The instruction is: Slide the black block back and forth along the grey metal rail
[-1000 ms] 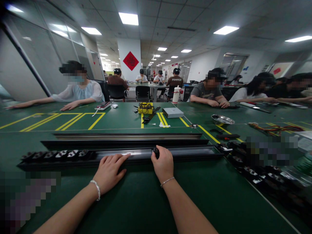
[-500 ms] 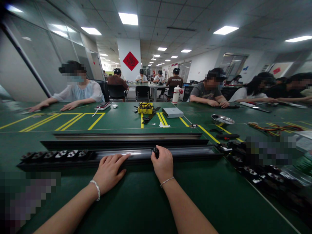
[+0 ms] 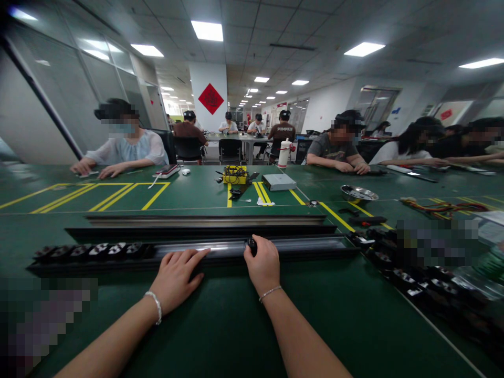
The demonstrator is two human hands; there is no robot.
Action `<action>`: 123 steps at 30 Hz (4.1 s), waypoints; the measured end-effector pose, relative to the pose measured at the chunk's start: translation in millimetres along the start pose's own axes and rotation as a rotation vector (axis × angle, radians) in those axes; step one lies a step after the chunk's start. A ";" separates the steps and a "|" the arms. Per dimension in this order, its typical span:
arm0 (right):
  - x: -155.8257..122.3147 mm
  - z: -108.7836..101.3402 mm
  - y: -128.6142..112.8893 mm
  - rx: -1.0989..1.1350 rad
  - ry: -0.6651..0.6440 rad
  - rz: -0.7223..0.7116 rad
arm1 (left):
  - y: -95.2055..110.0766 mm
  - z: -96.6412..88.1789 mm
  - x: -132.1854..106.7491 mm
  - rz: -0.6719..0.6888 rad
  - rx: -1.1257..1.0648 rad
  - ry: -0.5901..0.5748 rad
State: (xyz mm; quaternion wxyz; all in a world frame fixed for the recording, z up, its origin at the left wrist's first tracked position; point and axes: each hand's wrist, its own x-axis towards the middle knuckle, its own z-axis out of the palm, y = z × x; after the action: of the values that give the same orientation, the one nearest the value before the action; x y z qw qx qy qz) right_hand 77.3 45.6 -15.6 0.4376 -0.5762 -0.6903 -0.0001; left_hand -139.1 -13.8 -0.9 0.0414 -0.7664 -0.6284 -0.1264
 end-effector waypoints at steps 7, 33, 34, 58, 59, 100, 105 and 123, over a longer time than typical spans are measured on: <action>0.2 -0.6 -1.2 -0.006 0.002 0.002 | -0.6 0.4 0.2 0.003 -0.012 0.007; 0.0 1.1 1.4 -0.018 0.012 0.003 | -1.9 2.7 0.0 0.016 0.008 0.018; -0.2 1.0 1.5 -0.017 0.013 0.002 | -1.8 2.6 0.0 0.014 0.005 0.019; 0.3 2.1 2.2 -0.019 0.019 -0.005 | -2.8 3.7 -0.1 0.014 0.002 0.013; 0.5 2.2 2.2 -0.019 0.023 -0.006 | -2.7 3.3 -0.1 0.013 0.000 0.012; 1.3 -5.7 -0.6 -0.162 0.011 0.040 | -1.7 1.0 -0.5 0.011 0.006 0.008; 2.1 -7.1 -0.7 -0.155 0.007 0.054 | -1.5 0.8 -0.1 0.009 0.004 0.014; 1.8 -6.1 -1.1 -0.180 0.002 0.077 | -0.5 -0.3 -0.2 -0.002 -0.005 0.003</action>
State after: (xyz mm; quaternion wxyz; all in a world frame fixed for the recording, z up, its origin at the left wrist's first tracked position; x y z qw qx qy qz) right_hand 80.2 43.6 -10.2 0.3844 -0.6394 -0.6643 -0.0456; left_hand -139.6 -14.0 -0.8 0.0403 -0.7656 -0.6289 -0.1294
